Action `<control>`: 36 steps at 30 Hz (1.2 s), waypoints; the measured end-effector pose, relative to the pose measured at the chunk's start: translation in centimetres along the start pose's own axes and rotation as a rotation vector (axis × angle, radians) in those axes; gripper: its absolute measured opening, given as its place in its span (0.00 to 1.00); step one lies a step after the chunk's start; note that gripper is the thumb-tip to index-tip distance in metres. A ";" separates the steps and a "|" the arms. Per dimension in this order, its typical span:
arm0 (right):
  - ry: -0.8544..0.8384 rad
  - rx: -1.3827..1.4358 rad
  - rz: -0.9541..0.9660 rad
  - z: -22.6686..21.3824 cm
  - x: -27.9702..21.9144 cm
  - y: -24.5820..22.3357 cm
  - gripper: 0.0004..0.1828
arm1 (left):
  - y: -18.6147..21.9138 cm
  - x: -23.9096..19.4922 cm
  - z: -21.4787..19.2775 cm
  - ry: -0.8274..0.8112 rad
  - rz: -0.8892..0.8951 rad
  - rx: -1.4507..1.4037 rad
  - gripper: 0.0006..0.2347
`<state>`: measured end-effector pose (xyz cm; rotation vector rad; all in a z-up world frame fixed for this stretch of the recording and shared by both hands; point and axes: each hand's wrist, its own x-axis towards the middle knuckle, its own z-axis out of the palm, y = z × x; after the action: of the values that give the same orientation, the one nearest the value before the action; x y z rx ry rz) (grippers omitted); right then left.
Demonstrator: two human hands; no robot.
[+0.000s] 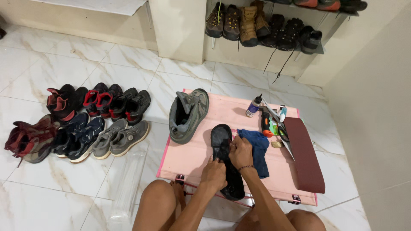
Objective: The person cleans a black shoe by scrubbing the sole with a small brush and wiping it with a blue cloth. They then cut a piece of sandpaper with scissors and use it to sand the sole of a grey shoe.
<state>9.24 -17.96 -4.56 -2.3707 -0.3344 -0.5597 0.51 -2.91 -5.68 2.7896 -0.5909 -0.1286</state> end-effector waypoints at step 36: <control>0.069 0.031 -0.022 -1.4 -3.5 0.4 0.09 | 0.2 0.4 0.4 -0.124 -0.134 -0.074 0.25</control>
<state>5.90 -19.49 -5.45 -2.3148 -0.3354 -0.6408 0.71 -3.39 -5.99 2.7622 -0.4176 -0.3464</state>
